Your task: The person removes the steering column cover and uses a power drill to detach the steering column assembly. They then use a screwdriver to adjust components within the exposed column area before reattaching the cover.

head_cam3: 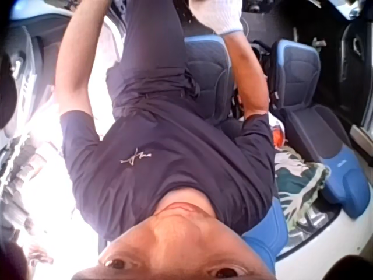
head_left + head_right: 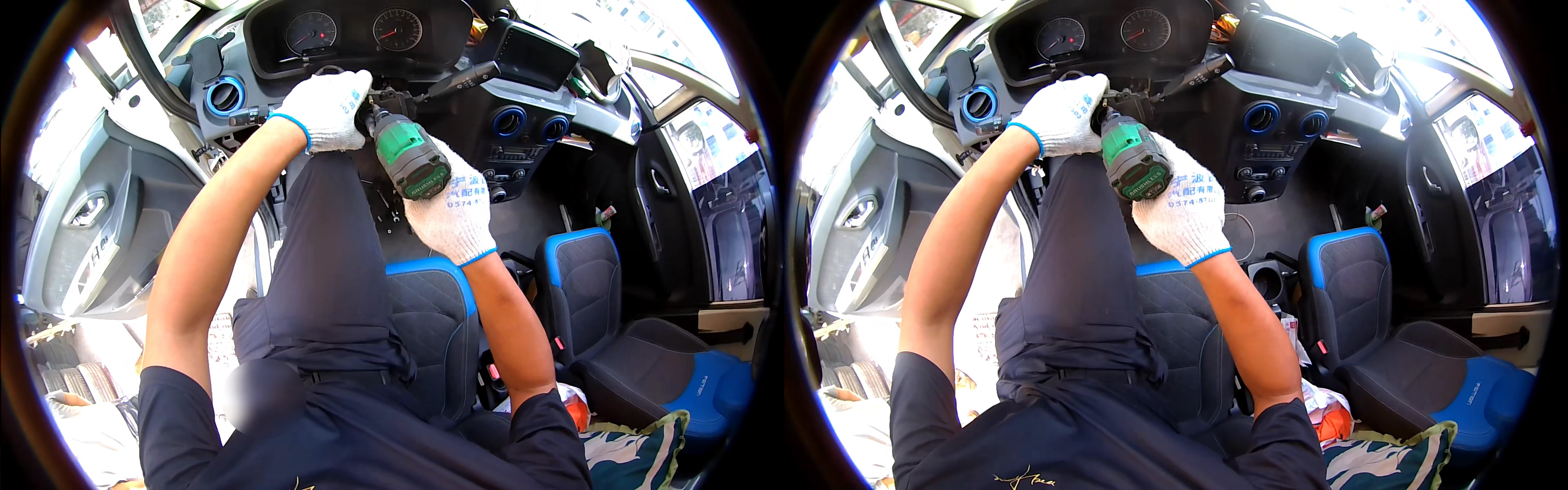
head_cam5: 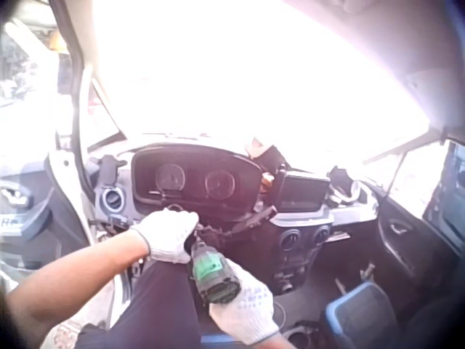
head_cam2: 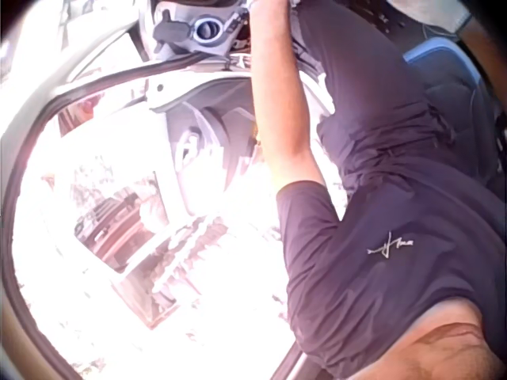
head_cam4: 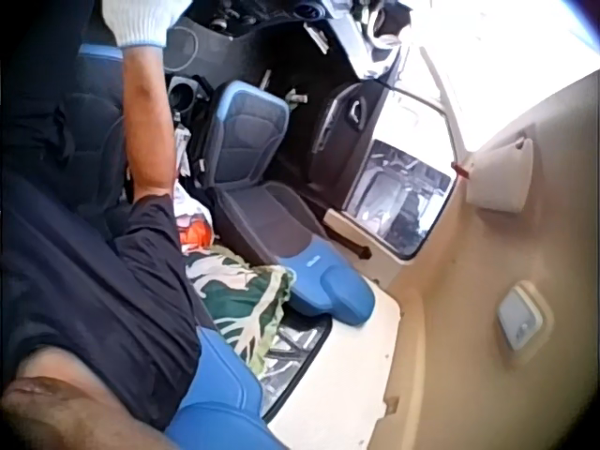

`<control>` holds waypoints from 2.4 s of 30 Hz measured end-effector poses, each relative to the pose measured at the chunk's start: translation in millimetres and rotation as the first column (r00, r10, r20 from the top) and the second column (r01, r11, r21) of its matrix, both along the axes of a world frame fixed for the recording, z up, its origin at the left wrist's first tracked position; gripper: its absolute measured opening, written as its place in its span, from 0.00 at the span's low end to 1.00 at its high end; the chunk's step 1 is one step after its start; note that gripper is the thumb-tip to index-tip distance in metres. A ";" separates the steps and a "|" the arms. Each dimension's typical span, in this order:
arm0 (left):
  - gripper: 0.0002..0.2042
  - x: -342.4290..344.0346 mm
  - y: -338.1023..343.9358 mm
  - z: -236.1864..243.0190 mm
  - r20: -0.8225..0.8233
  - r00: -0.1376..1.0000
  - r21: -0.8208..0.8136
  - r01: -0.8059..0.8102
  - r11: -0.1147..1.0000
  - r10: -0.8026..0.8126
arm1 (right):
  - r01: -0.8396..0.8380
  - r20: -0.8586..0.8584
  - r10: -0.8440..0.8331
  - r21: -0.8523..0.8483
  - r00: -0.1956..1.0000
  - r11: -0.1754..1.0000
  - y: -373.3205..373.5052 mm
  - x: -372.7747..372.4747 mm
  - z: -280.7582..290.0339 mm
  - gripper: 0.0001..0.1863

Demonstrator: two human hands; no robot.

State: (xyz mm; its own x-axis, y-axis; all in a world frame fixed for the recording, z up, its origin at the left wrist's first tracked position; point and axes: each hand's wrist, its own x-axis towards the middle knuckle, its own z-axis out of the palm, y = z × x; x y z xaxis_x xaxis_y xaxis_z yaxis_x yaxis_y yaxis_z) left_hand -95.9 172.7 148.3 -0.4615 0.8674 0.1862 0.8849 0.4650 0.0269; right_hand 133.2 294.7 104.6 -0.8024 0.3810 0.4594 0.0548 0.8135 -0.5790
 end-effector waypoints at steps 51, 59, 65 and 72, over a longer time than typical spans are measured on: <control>0.15 109.2 -27.7 -133.4 0.306 0.952 0.800 -0.274 0.533 0.031 | 0.092 -0.012 -0.098 -0.260 0.995 0.961 -6.9 98.6 -62.4 0.19; 0.25 115.0 8.2 -82.5 0.277 0.914 0.504 -0.402 0.765 0.297 | 0.125 -0.158 -0.175 -0.287 0.972 0.950 -6.2 109.0 -69.2 0.15; 0.25 116.4 34.4 -99.3 0.318 0.876 0.569 -0.483 0.666 0.363 | 0.122 -0.035 -0.142 -0.329 0.989 0.937 -6.2 122.5 -83.4 0.29; 0.11 101.9 62.5 -126.4 0.723 0.673 0.691 -0.704 0.164 -0.155 | 0.109 -0.063 -0.141 -0.362 0.988 0.926 -13.6 118.1 -85.8 0.28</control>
State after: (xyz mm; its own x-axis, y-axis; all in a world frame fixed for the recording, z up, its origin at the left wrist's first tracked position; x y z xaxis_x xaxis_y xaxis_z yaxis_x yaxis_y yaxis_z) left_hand 6.1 235.2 21.9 -0.9636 0.0328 0.2654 0.2618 -0.0872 0.9612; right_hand 251.3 281.2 18.8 -0.7011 0.6269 0.3397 0.0794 0.5422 -0.8365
